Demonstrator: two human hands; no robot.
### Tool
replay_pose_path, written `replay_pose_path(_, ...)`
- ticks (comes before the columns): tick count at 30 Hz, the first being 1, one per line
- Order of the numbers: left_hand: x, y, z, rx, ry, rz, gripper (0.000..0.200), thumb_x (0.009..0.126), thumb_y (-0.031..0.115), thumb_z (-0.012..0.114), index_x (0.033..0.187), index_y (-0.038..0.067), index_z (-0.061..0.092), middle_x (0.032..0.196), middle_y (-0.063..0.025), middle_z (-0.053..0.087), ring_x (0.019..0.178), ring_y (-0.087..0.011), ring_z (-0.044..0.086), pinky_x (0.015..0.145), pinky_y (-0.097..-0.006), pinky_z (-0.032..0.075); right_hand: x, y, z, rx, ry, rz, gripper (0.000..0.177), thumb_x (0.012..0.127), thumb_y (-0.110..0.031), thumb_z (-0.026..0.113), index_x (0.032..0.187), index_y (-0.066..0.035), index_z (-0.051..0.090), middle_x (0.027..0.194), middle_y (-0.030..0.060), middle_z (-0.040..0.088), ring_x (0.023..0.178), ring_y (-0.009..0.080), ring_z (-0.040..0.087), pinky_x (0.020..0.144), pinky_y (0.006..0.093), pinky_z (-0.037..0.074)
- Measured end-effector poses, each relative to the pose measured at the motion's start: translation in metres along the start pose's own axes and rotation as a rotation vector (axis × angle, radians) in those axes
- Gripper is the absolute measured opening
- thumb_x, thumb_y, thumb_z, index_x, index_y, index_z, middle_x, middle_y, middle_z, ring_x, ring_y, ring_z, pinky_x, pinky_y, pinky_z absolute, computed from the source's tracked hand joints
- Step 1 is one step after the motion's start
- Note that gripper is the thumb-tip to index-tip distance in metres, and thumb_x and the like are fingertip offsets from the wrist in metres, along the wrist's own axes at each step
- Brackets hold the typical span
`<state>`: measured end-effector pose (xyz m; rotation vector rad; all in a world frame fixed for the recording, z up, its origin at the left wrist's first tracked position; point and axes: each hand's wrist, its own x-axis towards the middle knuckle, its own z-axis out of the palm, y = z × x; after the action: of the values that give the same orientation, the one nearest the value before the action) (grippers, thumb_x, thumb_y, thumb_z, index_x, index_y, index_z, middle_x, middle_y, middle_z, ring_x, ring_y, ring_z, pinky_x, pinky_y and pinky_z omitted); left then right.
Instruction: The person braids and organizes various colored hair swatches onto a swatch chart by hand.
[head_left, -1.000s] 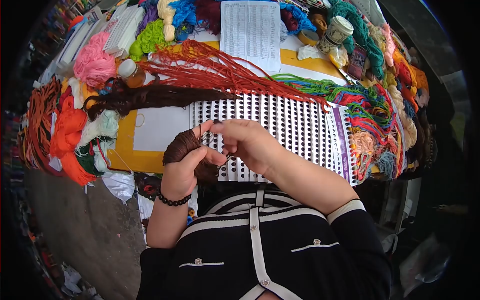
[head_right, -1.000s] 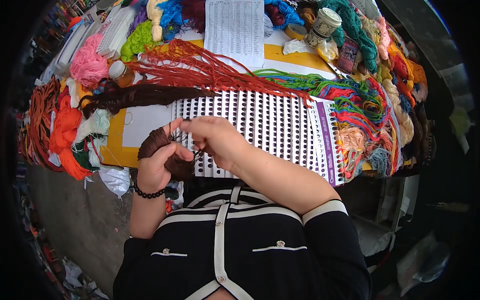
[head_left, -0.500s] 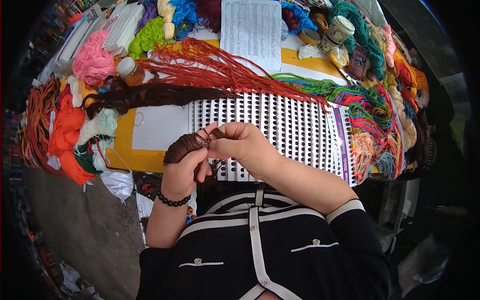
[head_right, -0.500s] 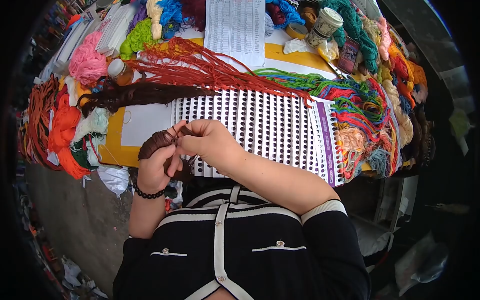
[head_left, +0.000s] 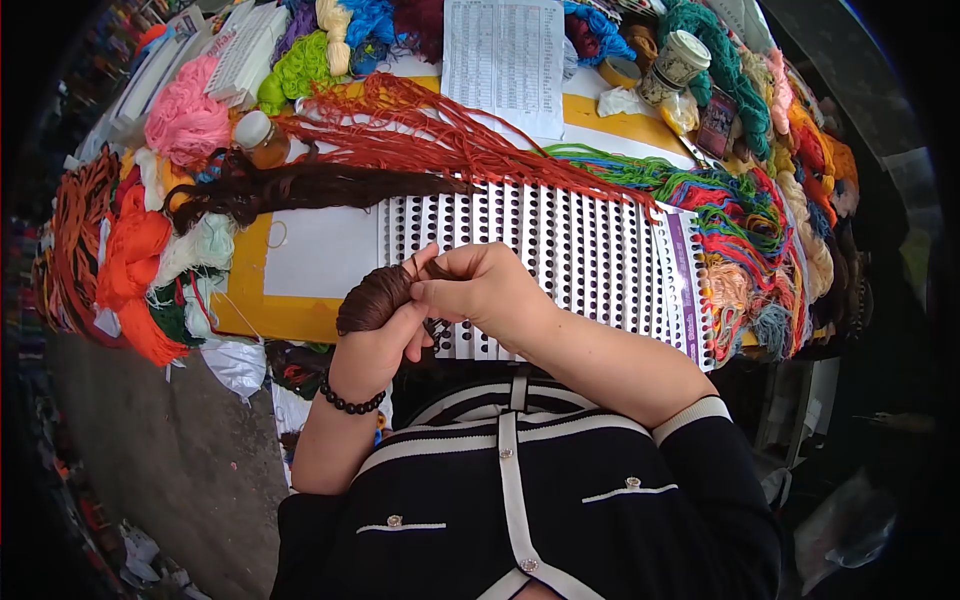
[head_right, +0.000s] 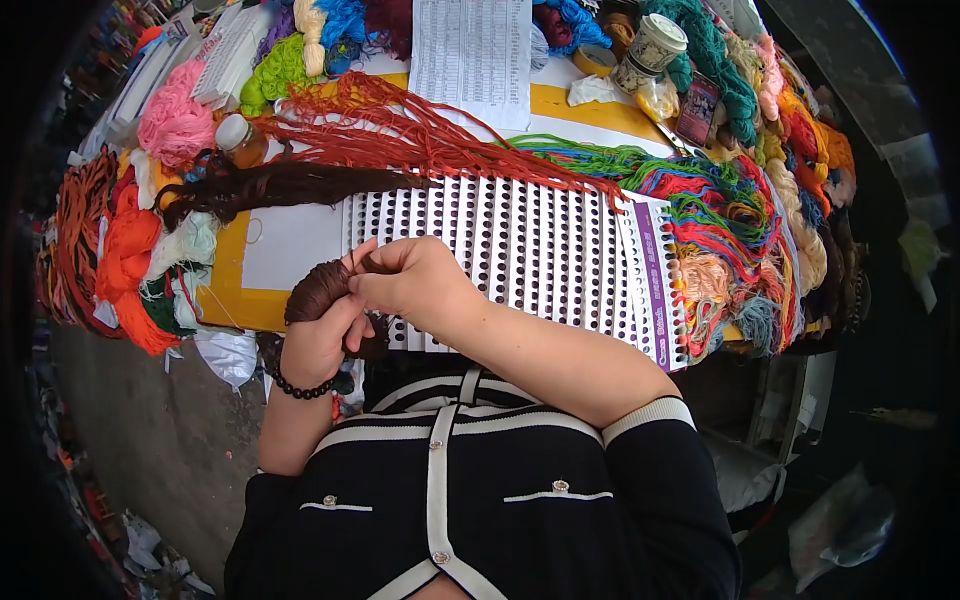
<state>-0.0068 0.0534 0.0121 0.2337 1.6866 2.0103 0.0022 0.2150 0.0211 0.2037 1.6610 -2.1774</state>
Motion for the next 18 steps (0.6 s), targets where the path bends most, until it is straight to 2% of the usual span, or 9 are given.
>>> replay_pose_path(5, 0.000, 0.000, -0.007, -0.122, -0.027, -0.008, 0.042, 0.085, 0.002, 0.045, 0.127, -0.002, 0.046, 0.081, -0.0085, 0.065, 0.045, -0.0029, 0.042, 0.049, -0.0180, 0.042, 0.001, 0.008, -0.003, 0.087, -0.028, -0.006, 0.008, 0.081, -0.006, 0.064, 0.080, 0.001, 0.064, 0.072, 0.0038, 0.062, 0.065, 0.0063, 0.053, 0.060, 0.0204, 0.042)
replay_pose_path(10, 0.000, 0.000, -0.008, -0.214, -0.052, 0.017, 0.039, 0.087, 0.006, 0.045, 0.124, -0.003, 0.049, 0.080, -0.0069, 0.065, 0.045, -0.0028, 0.042, 0.050, -0.0185, 0.043, -0.002, 0.006, -0.001, 0.225, -0.044, -0.030, 0.007, 0.081, -0.003, 0.061, 0.086, 0.001, 0.064, 0.081, 0.0053, 0.065, 0.072, 0.0089, 0.059, 0.070, 0.0229, 0.048)
replay_pose_path(12, -0.002, 0.000, -0.004, -0.033, 0.045, 0.042, 0.034, 0.089, 0.009, 0.046, 0.120, -0.003, 0.053, 0.079, -0.0058, 0.064, 0.046, -0.0030, 0.042, 0.051, -0.0182, 0.043, -0.005, -0.001, 0.002, 0.272, -0.074, -0.040, 0.008, 0.081, -0.003, 0.061, 0.088, 0.001, 0.064, 0.082, 0.0054, 0.065, 0.073, 0.0089, 0.059, 0.070, 0.0230, 0.048)
replay_pose_path(16, -0.003, 0.000, 0.005, 0.009, 0.133, 0.084, 0.029, 0.091, 0.011, 0.045, 0.112, -0.004, 0.058, 0.078, -0.0052, 0.063, 0.047, -0.0036, 0.043, 0.051, -0.0180, 0.043, -0.006, -0.001, 0.006, 0.327, -0.062, -0.031, 0.010, 0.081, -0.002, 0.061, 0.089, 0.002, 0.062, 0.084, 0.0056, 0.064, 0.073, 0.0098, 0.059, 0.072, 0.0236, 0.047)
replay_pose_path(18, -0.005, -0.002, 0.004, -0.088, 0.168, 0.056, 0.028, 0.093, 0.014, 0.044, 0.112, -0.003, 0.057, 0.083, -0.0060, 0.063, 0.059, -0.0092, 0.056, 0.059, -0.0217, 0.047, -0.007, 0.000, 0.003, 0.318, -0.068, -0.031, 0.008, 0.081, -0.002, 0.061, 0.088, 0.000, 0.062, 0.086, 0.0052, 0.064, 0.076, 0.0109, 0.059, 0.073, 0.0252, 0.047)
